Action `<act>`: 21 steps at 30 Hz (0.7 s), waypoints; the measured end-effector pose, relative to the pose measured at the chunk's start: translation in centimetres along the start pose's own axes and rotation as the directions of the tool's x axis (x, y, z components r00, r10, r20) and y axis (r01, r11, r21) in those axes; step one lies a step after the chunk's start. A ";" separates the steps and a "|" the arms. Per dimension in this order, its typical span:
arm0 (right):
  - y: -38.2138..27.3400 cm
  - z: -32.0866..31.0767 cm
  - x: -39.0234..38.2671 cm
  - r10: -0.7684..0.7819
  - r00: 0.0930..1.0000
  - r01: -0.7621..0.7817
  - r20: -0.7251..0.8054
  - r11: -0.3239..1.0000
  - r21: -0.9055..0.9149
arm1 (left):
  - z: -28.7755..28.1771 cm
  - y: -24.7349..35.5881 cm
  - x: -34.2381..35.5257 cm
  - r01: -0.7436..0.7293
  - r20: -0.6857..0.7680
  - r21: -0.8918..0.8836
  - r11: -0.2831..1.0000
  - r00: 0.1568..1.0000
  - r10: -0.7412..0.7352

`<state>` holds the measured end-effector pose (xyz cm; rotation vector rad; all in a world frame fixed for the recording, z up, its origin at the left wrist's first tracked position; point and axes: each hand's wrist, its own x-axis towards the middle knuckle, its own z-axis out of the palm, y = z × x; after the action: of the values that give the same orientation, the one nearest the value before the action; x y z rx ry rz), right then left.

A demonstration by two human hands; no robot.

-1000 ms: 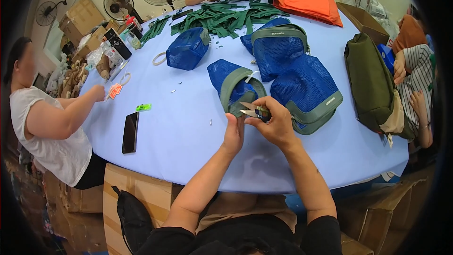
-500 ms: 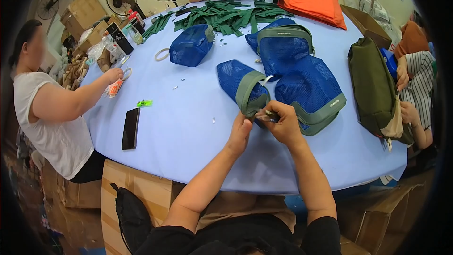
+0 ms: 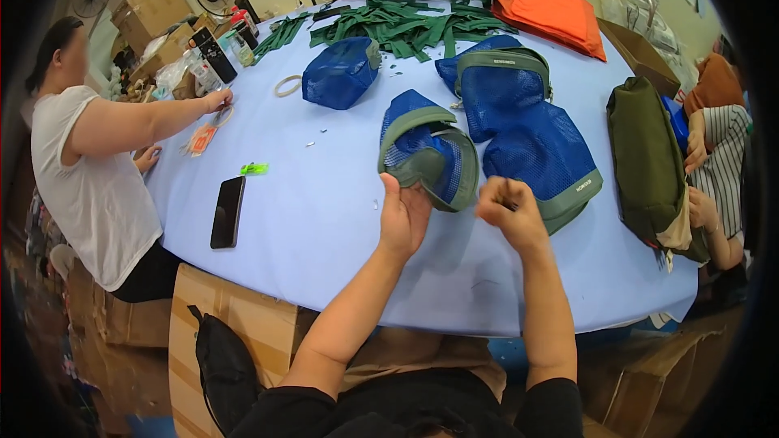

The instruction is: Trimming excess threads from blue mesh bags using snips.

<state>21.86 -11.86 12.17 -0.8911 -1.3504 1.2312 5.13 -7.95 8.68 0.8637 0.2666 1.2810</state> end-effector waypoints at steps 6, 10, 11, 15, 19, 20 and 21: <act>-0.2 -0.8 0.2 -0.106 0.994 0.101 0.005 0.962 0.252 | -0.4 1.2 0.4 -0.021 -0.026 -0.268 0.963 1.000 0.014; -0.2 -0.4 0.8 0.038 0.954 0.018 -0.297 0.983 0.181 | -0.2 1.4 0.3 0.037 -0.008 -0.356 0.934 0.999 -0.043; -0.2 -0.4 0.9 0.058 0.921 -0.003 -0.385 0.990 0.143 | -0.1 1.4 0.2 0.038 -0.003 -0.357 0.933 0.999 -0.042; 0.8 -0.4 1.5 0.018 0.910 0.003 -0.415 0.999 0.050 | -0.3 1.2 0.2 0.059 -0.062 -0.366 0.929 0.994 -0.087; 1.8 -0.1 1.5 -0.120 0.891 0.099 -0.438 0.993 -0.070 | -0.4 1.1 0.0 0.074 0.011 -0.331 0.941 0.997 -0.075; 2.2 -0.2 1.4 -0.164 0.892 0.134 -0.421 0.986 -0.099 | -0.3 1.1 0.0 0.074 0.016 -0.333 0.940 0.997 -0.073; 2.2 -0.3 1.3 -0.206 0.892 0.168 -0.402 0.977 -0.128 | -0.1 1.0 -0.1 0.100 0.004 -0.281 0.954 0.995 -0.103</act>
<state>21.71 -10.10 10.23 -0.9942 -1.1218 0.7808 4.28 -7.96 9.24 0.5924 0.1304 1.1932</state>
